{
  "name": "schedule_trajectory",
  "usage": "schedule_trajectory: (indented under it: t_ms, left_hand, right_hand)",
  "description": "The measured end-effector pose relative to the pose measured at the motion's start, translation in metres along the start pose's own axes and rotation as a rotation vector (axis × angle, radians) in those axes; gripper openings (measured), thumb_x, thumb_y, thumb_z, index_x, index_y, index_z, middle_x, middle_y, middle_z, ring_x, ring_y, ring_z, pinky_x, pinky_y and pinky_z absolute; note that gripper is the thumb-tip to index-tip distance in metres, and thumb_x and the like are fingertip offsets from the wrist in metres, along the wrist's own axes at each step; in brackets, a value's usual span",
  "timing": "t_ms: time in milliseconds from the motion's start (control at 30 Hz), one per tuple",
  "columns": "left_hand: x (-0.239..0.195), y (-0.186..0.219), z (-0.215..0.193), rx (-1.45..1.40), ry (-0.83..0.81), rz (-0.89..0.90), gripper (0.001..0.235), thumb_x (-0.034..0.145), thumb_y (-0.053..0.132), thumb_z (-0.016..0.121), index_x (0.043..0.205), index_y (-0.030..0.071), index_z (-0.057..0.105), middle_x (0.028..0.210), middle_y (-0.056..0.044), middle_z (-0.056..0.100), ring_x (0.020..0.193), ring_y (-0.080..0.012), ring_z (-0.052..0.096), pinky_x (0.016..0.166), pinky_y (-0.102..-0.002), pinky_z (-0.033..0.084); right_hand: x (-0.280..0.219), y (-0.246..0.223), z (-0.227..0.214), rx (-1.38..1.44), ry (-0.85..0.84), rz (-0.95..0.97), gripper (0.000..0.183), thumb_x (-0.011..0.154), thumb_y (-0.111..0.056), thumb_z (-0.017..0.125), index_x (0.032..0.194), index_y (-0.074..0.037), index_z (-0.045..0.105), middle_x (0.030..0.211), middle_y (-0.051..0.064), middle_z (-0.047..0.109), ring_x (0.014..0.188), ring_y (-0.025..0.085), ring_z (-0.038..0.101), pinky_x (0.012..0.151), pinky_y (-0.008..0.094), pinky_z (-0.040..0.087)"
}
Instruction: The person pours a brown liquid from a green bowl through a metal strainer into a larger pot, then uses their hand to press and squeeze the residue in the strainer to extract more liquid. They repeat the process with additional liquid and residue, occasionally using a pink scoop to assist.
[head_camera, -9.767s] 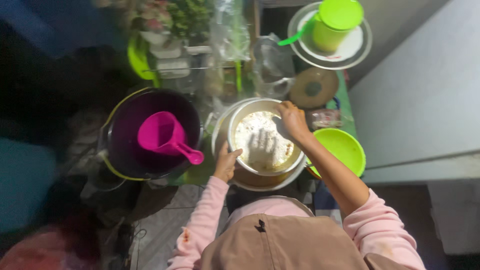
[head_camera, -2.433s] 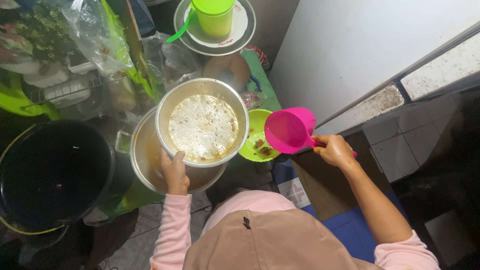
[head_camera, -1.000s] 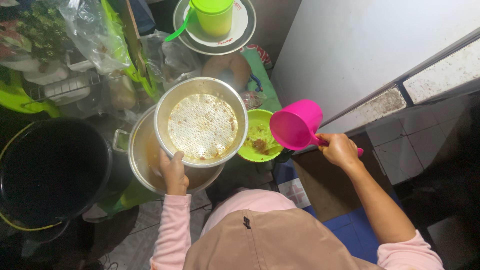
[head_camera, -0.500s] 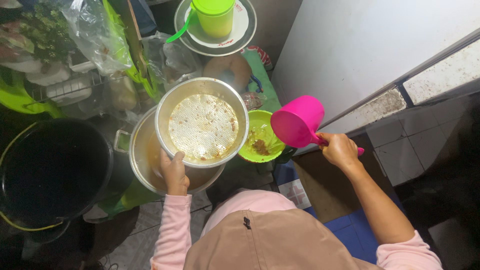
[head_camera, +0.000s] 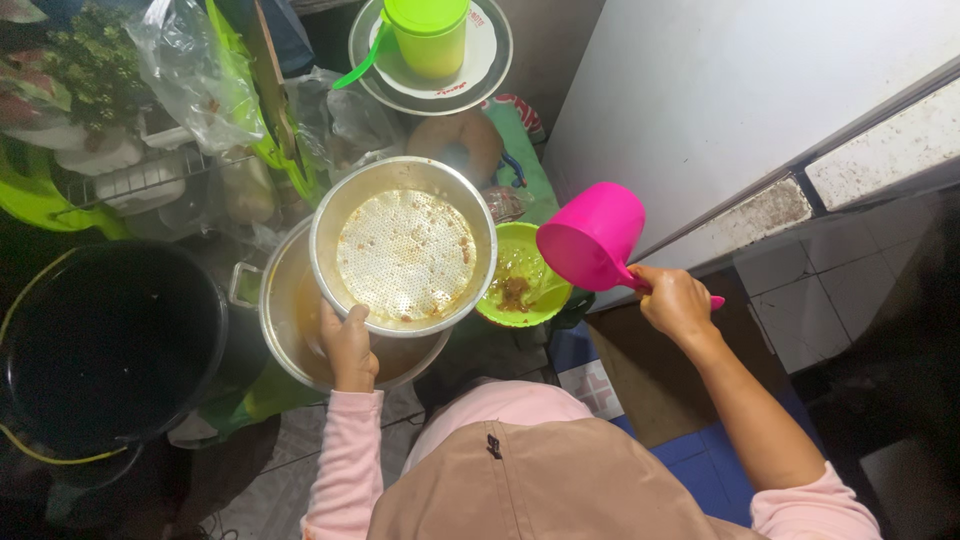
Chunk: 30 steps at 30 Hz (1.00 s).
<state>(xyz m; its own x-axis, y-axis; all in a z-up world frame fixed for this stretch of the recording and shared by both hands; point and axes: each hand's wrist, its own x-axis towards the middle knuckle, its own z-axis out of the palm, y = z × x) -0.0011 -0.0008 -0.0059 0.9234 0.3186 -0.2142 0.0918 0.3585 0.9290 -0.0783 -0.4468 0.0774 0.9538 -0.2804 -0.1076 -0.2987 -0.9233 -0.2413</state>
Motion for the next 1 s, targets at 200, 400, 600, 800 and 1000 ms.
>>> schedule_trajectory:
  t_ms: [200, 400, 600, 800, 1000]
  left_hand:
    - [-0.001, 0.003, 0.002, 0.017, 0.005, -0.002, 0.058, 0.081, -0.011, 0.055, 0.138, 0.0, 0.055, 0.127, -0.01, 0.065, 0.112, -0.0195, 0.063, 0.098, -0.031, 0.05]
    - [-0.001, 0.004, 0.004, 0.011, 0.011, -0.005, 0.058, 0.081, -0.011, 0.055, 0.137, 0.001, 0.055, 0.126, -0.01, 0.065, 0.111, -0.0193, 0.064, 0.098, -0.031, 0.05]
    - [-0.002, 0.003, 0.001, 0.021, 0.016, 0.006, 0.057, 0.081, -0.011, 0.055, 0.137, 0.001, 0.056, 0.127, -0.009, 0.065, 0.112, -0.0182, 0.063, 0.099, -0.03, 0.049]
    - [-0.002, -0.001, -0.002, -0.013, 0.01, 0.008, 0.058, 0.081, -0.012, 0.055, 0.138, 0.002, 0.055, 0.128, -0.008, 0.064, 0.113, -0.0183, 0.062, 0.098, -0.03, 0.049]
    - [-0.002, -0.007, -0.007, -0.016, 0.007, 0.015, 0.058, 0.081, -0.011, 0.054, 0.137, 0.003, 0.055, 0.128, -0.008, 0.063, 0.115, -0.0183, 0.062, 0.101, -0.031, 0.048]
  right_hand:
    - [-0.003, -0.006, 0.0, 0.019, 0.045, -0.04, 0.039, 0.085, -0.01, 0.065, 0.116, -0.031, 0.076, 0.092, 0.011, 0.076, 0.086, 0.037, 0.071, 0.076, 0.05, 0.055]
    - [-0.009, -0.011, 0.007, 0.047, 0.102, -0.127, 0.039, 0.083, -0.005, 0.064, 0.114, -0.025, 0.075, 0.092, 0.008, 0.075, 0.085, 0.035, 0.071, 0.073, 0.048, 0.055]
    - [-0.017, -0.019, 0.012, 0.059, 0.183, -0.216, 0.041, 0.079, 0.0, 0.063, 0.114, -0.018, 0.075, 0.09, 0.007, 0.073, 0.083, 0.032, 0.069, 0.068, 0.046, 0.054]
    - [-0.023, -0.025, 0.019, -0.033, 0.321, -0.378, 0.033, 0.082, 0.0, 0.064, 0.11, -0.013, 0.073, 0.09, 0.007, 0.072, 0.081, 0.029, 0.069, 0.067, 0.043, 0.054]
    - [-0.023, -0.007, 0.047, 0.01, 0.24, -0.345, 0.042, 0.077, 0.001, 0.066, 0.115, -0.015, 0.075, 0.091, 0.008, 0.074, 0.081, 0.03, 0.07, 0.069, 0.041, 0.055]
